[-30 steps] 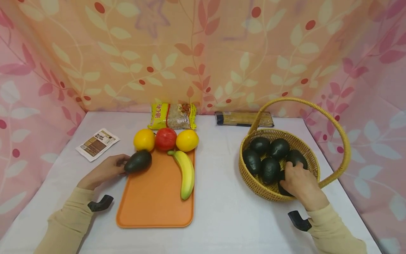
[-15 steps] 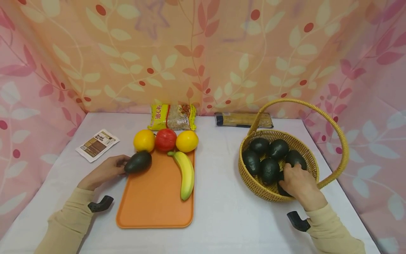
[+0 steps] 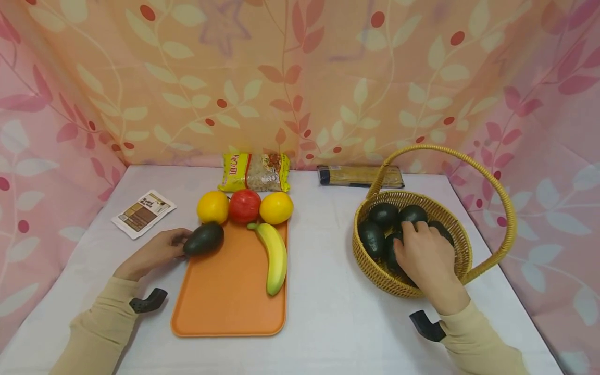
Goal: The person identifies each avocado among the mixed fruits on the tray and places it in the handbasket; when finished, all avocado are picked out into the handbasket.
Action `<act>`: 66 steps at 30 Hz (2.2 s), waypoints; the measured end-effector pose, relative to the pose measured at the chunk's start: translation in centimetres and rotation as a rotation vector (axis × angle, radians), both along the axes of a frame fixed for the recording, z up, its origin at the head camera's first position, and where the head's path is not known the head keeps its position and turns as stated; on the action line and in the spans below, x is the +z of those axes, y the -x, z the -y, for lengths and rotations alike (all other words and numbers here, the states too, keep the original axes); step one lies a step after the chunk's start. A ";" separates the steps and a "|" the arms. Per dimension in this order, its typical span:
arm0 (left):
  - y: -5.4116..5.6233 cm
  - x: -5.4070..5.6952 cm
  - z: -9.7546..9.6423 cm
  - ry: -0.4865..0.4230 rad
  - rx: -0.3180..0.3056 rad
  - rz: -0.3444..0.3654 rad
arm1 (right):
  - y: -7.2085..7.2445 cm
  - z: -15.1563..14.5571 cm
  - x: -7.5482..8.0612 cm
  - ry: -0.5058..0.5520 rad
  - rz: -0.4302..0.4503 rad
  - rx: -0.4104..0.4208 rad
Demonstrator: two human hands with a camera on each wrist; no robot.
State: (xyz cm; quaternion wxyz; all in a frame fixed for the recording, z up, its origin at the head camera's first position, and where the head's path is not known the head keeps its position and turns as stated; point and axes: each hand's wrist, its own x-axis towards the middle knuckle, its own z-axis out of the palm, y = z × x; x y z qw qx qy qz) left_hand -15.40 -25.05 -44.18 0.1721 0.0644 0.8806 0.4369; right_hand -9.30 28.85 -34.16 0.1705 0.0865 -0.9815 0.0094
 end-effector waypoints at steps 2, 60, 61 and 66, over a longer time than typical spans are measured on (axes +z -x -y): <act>0.1 -0.1 0.0 0.001 0.001 0.000 | 0.1 1.6 0.3 0.028 -0.124 0.074; -0.3 0.2 0.0 -0.009 -0.014 0.007 | 4.2 29.0 -5.9 -0.328 0.047 0.831; -0.2 0.3 0.0 -0.015 -0.017 0.007 | 4.2 29.0 -5.9 -0.315 0.035 0.836; -0.2 0.2 0.1 -0.027 -0.021 0.000 | 4.2 29.0 -5.7 -0.218 -0.032 0.875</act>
